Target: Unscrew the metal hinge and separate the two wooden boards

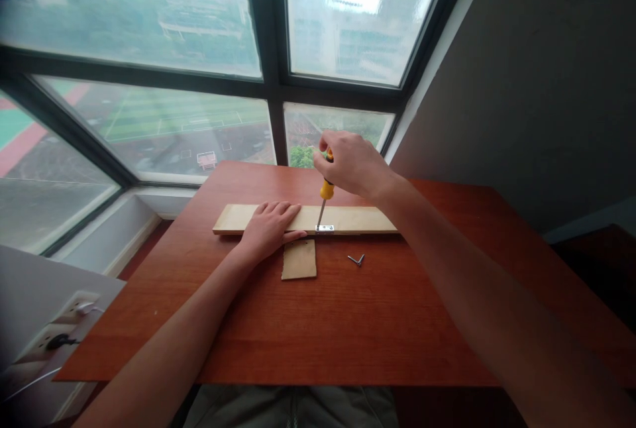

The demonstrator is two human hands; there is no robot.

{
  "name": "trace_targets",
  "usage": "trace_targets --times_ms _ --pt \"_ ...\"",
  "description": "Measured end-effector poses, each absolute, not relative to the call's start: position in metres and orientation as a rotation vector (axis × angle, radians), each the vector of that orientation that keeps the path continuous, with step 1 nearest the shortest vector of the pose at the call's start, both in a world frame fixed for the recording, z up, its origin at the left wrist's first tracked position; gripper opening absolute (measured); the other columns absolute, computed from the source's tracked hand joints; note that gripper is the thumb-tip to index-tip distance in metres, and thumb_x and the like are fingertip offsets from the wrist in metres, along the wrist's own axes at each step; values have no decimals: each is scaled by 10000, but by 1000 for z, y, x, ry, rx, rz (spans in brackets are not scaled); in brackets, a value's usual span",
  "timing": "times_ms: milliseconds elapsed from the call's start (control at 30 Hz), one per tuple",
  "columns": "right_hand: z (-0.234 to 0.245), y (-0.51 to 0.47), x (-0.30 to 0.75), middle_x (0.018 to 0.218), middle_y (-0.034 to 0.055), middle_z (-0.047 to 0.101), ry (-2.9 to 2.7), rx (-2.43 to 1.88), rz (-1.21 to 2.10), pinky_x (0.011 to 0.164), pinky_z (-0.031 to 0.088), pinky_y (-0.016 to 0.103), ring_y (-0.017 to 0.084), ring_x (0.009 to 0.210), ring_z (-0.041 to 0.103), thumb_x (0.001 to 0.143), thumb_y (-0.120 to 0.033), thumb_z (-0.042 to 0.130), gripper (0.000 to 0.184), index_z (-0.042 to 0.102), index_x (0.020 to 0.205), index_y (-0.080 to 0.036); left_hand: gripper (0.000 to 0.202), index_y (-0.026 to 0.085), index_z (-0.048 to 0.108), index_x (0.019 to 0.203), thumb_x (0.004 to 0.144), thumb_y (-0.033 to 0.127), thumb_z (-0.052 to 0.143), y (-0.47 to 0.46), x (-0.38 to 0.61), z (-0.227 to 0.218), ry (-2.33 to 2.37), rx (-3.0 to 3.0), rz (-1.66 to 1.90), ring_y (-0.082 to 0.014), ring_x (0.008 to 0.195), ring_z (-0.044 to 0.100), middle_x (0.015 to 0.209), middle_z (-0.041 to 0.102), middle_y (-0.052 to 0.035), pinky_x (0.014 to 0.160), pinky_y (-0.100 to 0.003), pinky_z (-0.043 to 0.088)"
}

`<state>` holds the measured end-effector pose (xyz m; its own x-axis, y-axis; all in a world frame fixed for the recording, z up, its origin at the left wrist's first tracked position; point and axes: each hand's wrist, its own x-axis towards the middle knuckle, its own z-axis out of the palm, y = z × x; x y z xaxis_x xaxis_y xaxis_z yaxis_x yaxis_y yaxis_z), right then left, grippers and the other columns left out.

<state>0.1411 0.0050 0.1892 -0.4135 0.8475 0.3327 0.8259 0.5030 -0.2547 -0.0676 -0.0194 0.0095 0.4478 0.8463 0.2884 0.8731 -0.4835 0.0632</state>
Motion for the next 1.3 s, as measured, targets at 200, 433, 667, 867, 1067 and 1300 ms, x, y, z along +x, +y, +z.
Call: trace_targets --times_ms 200,433,667,867,1067,1300 --pt "193 3 142 741 51 648 -2358 -1543 -58 601 375 319 200 679 575 890 -465 540 289 677 931 -213 619 240 540 1282 866 693 476 -19 -68 9 -1542 -2588 -421 -291 1139 537 1188 627 -116 999 -406 332" --pt "203 0 158 881 31 698 -2384 -1274 226 678 445 301 176 762 607 766 -233 635 282 678 1044 -208 626 223 545 1275 869 694 470 -19 -67 11 -1535 -2590 -415 -293 1127 537 1187 630 -121 985 -408 340" --pt "206 -7 179 871 41 703 -2250 -1495 46 673 434 336 216 756 611 780 -236 581 240 695 991 -230 633 226 546 1274 864 703 468 -19 -67 10 -1530 -2584 -418 -291 1132 538 1188 631 -117 999 -402 334" --pt "196 -12 190 937 52 707 -2286 -1510 61 707 439 353 233 809 620 796 -245 566 238 687 1000 -239 619 243 531 1300 875 688 467 -19 -68 9 -1540 -2588 -430 -292 1151 531 1216 621 -119 1001 -402 332" --pt "187 -11 192 979 62 709 -2253 -1512 62 720 448 352 235 830 633 806 -244 556 249 678 1023 -224 623 238 529 1304 875 686 470 -19 -68 10 -1540 -2595 -433 -291 1152 530 1207 625 -118 998 -397 337" --pt "180 -10 196 1042 80 699 -2296 -1506 6 778 459 367 247 896 635 826 -243 513 270 673 1042 -219 602 249 538 1294 870 674 494 -20 -67 12 -1561 -2597 -422 -293 1150 529 1207 624 -117 1005 -410 334"
